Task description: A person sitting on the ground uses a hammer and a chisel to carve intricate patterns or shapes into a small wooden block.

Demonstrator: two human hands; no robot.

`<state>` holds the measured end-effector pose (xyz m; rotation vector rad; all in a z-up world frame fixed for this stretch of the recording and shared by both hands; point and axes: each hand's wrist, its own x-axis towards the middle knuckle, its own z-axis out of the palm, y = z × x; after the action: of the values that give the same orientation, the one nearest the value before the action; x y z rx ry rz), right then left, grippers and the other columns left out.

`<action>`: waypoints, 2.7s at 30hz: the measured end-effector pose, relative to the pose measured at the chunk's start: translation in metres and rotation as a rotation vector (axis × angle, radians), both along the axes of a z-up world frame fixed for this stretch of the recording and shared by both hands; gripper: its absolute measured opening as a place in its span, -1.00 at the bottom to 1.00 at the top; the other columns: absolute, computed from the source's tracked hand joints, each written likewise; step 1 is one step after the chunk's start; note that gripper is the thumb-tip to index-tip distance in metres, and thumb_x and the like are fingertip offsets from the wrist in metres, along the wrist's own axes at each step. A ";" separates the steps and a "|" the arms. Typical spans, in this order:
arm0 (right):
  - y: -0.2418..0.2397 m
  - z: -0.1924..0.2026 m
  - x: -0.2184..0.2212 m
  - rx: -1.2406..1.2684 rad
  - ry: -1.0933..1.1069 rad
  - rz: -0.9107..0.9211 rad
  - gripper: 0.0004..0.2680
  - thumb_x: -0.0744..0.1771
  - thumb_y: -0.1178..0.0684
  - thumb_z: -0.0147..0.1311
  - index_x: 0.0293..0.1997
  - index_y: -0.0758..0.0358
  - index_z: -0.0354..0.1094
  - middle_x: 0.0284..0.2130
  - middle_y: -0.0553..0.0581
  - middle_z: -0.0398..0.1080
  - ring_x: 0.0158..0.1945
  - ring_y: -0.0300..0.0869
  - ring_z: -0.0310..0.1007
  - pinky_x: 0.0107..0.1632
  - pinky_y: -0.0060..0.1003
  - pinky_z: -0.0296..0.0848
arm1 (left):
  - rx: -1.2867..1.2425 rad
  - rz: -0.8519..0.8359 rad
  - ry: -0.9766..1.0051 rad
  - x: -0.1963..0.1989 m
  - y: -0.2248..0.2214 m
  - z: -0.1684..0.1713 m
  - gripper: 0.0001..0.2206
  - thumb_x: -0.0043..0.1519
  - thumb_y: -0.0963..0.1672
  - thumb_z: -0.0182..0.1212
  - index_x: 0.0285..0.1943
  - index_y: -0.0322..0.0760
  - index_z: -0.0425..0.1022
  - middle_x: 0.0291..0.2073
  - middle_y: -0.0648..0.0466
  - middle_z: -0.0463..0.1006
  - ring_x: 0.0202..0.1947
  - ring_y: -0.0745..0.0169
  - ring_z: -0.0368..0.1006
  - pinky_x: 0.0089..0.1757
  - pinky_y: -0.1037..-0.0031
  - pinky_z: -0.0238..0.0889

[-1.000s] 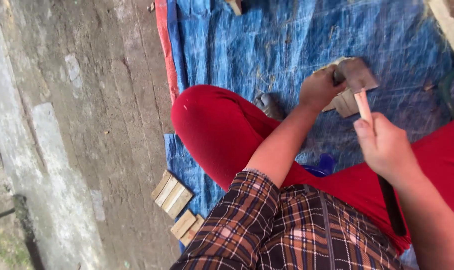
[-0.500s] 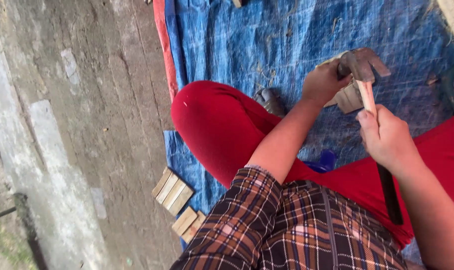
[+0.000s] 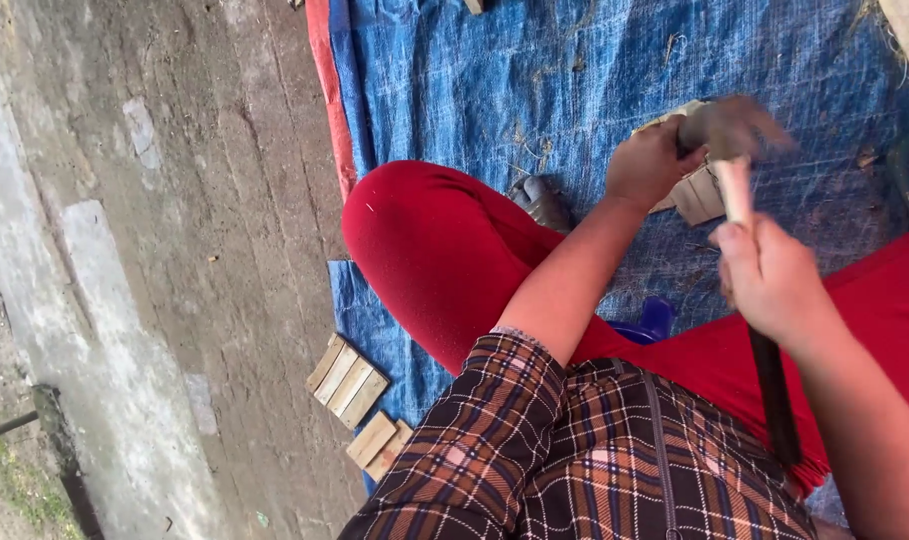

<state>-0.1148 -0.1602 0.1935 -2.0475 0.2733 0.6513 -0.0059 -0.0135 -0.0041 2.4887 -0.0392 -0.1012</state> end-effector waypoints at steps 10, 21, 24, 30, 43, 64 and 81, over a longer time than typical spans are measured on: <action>-0.003 0.051 -0.015 0.000 -0.790 0.147 -0.90 0.46 0.33 -0.05 -0.20 0.61 0.28 -0.32 0.42 0.34 -0.20 0.24 0.43 -0.05 0.08 0.37 | -0.025 0.012 0.024 -0.001 0.000 0.001 -0.60 0.07 0.10 0.28 0.02 -0.04 0.56 -0.28 0.11 0.72 -0.35 0.02 0.62 -0.32 0.20 0.39; -0.022 -0.015 -0.020 0.198 -0.013 -0.222 -0.77 0.57 0.07 -0.30 0.08 0.50 0.21 -0.57 0.20 0.16 -0.65 -0.09 0.15 -0.56 -0.24 0.14 | -0.042 0.012 0.128 0.003 0.000 0.009 -0.60 0.07 0.08 0.33 0.08 0.06 0.57 -0.22 0.19 0.74 -0.30 0.12 0.65 -0.27 0.24 0.44; -0.035 -0.078 -0.011 -0.040 0.159 -0.161 -0.71 0.55 -0.02 -0.21 0.00 0.51 0.34 -0.52 0.30 0.31 -0.60 0.06 0.30 -0.51 -0.06 0.30 | -0.031 0.007 0.185 0.005 0.000 0.014 -0.62 0.10 0.08 0.30 0.07 0.07 0.59 -0.19 0.20 0.75 -0.28 0.16 0.67 -0.29 0.29 0.48; -0.027 -0.146 -0.009 -0.138 0.442 -0.039 -0.64 0.51 -0.05 -0.22 -0.12 0.56 0.40 -0.62 0.41 0.34 -0.62 0.16 0.32 -0.47 0.02 0.34 | -0.063 0.024 0.175 0.010 0.000 0.000 -0.57 0.04 0.10 0.30 0.07 0.04 0.58 -0.26 0.16 0.76 -0.35 0.09 0.68 -0.32 0.24 0.46; -0.020 -0.141 0.000 -0.200 0.515 -0.018 -0.64 0.51 -0.03 -0.20 -0.12 0.62 0.39 -0.60 0.39 0.36 -0.66 0.14 0.33 -0.50 0.03 0.37 | -0.259 0.391 0.308 0.068 0.024 0.007 -0.55 0.08 0.07 0.28 -0.04 -0.33 0.56 -0.29 -0.04 0.72 -0.40 0.09 0.66 -0.33 0.29 0.51; -0.030 -0.145 -0.002 -0.020 0.523 -0.137 -0.66 0.48 0.00 -0.26 -0.15 0.59 0.33 -0.64 0.42 0.29 -0.68 0.13 0.21 -0.54 0.03 0.26 | -0.156 0.284 0.190 0.023 0.009 0.032 -0.65 0.26 0.04 0.12 -0.01 -0.30 0.48 -0.39 0.05 0.69 -0.60 0.19 0.58 -0.56 0.39 0.44; -0.024 -0.133 0.002 -0.068 0.534 -0.136 -0.64 0.51 -0.03 -0.21 -0.12 0.61 0.39 -0.63 0.35 0.29 -0.67 0.07 0.23 -0.55 -0.02 0.28 | -0.315 0.282 0.226 0.027 0.017 0.043 -0.61 0.02 -0.01 0.23 0.03 -0.14 0.59 -0.28 0.01 0.74 -0.31 0.04 0.67 -0.22 0.29 0.51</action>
<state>-0.1133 -0.1843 0.0604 -1.8661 0.7446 1.1082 0.0209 0.0031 0.0391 2.1308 0.3617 -0.2370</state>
